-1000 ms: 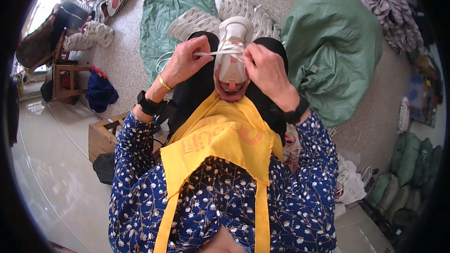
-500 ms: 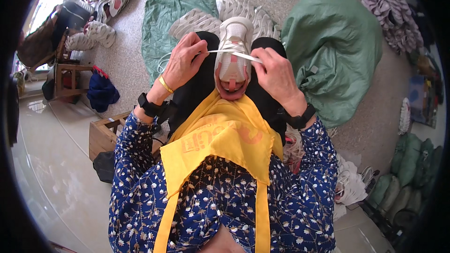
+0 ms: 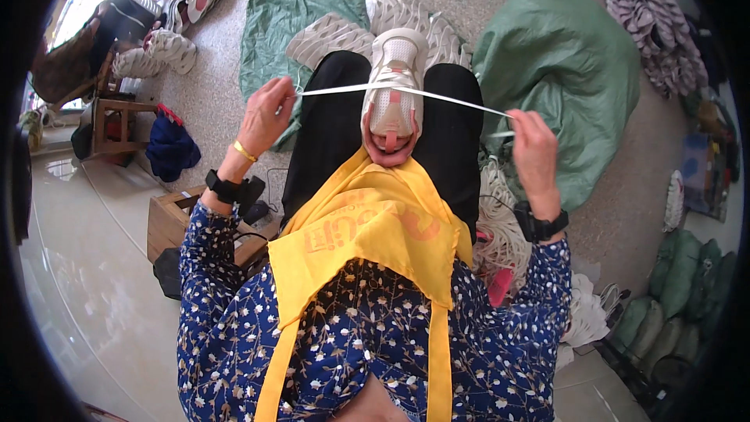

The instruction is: The person sits on the floor and threads white shoelaces through the eyelets of a white sneaker held on their lap. They repeatedly pull the laces through, adjust the tension, and tie a knot to secure the laces.

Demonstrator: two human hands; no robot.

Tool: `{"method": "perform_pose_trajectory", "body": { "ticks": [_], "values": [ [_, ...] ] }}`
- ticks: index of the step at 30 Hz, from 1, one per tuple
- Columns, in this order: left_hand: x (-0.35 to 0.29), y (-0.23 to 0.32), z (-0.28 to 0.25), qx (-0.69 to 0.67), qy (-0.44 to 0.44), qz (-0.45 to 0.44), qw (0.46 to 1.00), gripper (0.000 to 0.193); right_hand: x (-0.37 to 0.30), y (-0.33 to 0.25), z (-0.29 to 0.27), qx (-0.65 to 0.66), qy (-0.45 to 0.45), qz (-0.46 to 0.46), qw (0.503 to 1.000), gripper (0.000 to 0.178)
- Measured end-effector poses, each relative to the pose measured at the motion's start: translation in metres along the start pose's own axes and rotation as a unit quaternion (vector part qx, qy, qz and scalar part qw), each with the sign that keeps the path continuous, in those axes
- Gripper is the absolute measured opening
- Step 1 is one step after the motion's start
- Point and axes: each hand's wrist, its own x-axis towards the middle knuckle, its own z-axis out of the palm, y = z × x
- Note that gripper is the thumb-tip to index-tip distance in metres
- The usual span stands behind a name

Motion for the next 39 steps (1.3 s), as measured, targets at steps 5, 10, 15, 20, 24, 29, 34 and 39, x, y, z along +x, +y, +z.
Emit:
{"method": "perform_pose_trajectory", "body": {
  "ticks": [5,10,15,20,24,29,34,39],
  "values": [
    [-0.037,-0.07,-0.028,0.026,0.026,-0.109,0.993,0.007,-0.037,0.07,-0.026,-0.025,0.004,0.088,0.996,0.017],
    [-0.088,-0.154,-0.069,0.069,0.086,-0.205,0.973,0.007,-0.073,0.126,-0.037,-0.04,-0.002,0.197,0.98,0.019],
    [-0.116,-0.197,-0.107,0.057,0.12,-0.285,0.949,0.013,-0.096,0.171,-0.045,-0.054,-0.002,0.241,0.969,0.022],
    [-0.12,-0.21,-0.122,0.082,0.119,-0.281,0.949,0.015,-0.107,0.205,-0.047,0.021,0.007,0.336,0.941,0.025],
    [-0.115,-0.21,-0.128,0.099,0.108,-0.284,0.947,0.015,-0.118,0.227,-0.044,0.029,0.026,0.286,0.958,0.023],
    [-0.103,-0.199,-0.131,0.106,0.075,-0.284,0.95,0.014,-0.11,0.216,-0.04,-0.021,-0.049,0.332,0.942,0.019],
    [-0.052,-0.166,-0.128,0.121,0.054,-0.218,0.967,0.01,-0.096,0.208,-0.031,0.054,-0.136,0.38,0.913,0.022],
    [0.017,-0.114,-0.157,0.166,0.15,-0.094,0.97,0.008,-0.035,0.172,-0.032,0.273,-0.146,0.365,0.878,0.021]
  ]
}}
